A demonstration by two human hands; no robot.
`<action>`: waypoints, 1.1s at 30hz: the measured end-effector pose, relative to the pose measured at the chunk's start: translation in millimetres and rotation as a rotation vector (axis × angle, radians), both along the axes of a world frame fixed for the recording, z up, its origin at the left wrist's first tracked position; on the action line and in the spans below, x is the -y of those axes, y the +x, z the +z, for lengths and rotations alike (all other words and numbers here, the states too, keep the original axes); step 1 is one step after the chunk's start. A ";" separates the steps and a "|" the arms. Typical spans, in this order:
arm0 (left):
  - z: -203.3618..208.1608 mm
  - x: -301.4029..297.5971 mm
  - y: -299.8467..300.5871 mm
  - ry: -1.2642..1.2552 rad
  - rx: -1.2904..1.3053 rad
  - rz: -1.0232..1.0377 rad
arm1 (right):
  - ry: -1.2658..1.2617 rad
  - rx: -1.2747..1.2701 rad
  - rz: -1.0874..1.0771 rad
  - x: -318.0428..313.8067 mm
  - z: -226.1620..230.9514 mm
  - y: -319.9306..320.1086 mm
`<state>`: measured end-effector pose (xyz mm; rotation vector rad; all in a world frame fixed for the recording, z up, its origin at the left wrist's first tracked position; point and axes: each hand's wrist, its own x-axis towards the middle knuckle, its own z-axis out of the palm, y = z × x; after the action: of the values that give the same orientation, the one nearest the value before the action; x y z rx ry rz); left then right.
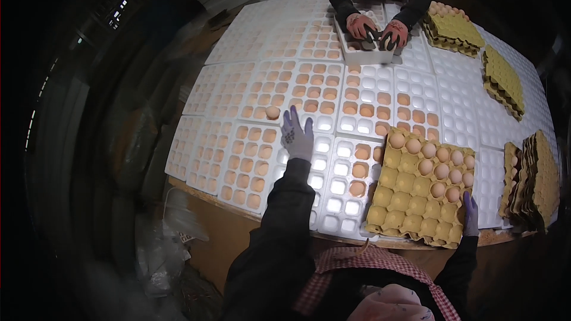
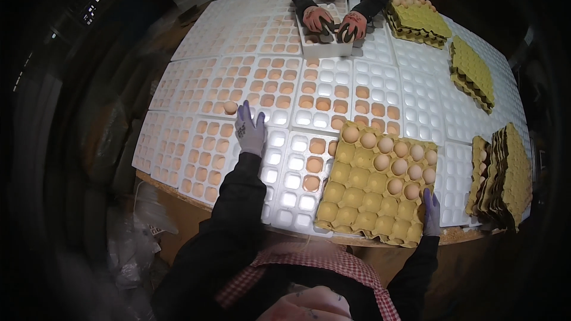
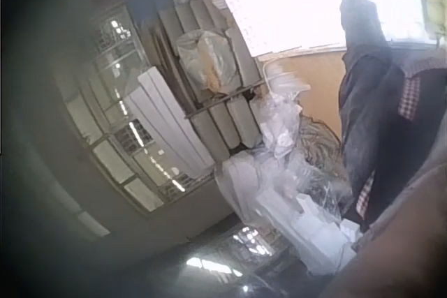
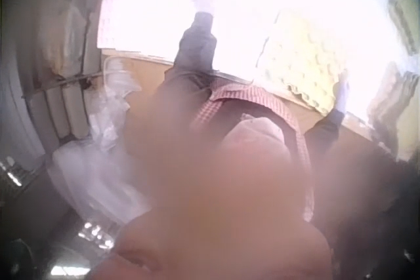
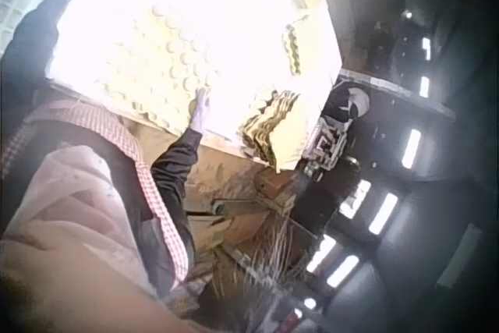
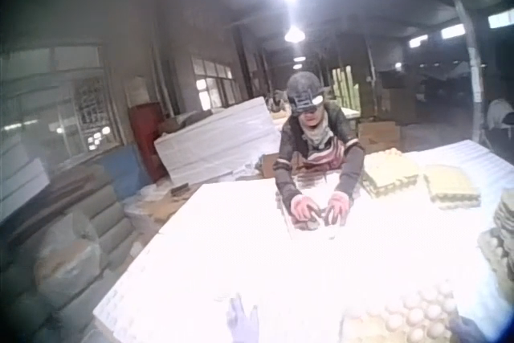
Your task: The person sorts eggs from one tray into another, transferring them by hand while wearing gloves at a workspace.
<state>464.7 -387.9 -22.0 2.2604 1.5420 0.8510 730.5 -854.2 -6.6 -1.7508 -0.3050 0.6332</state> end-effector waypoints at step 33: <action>57.8 200.2 151.5 -1.052 1.082 -0.882 | -0.423 0.910 0.540 -27.3 76.4 -17.7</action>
<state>616.2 -588.1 35.9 1.0765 0.2348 0.5554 712.7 -826.8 69.7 -2.3080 -1.3858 0.2256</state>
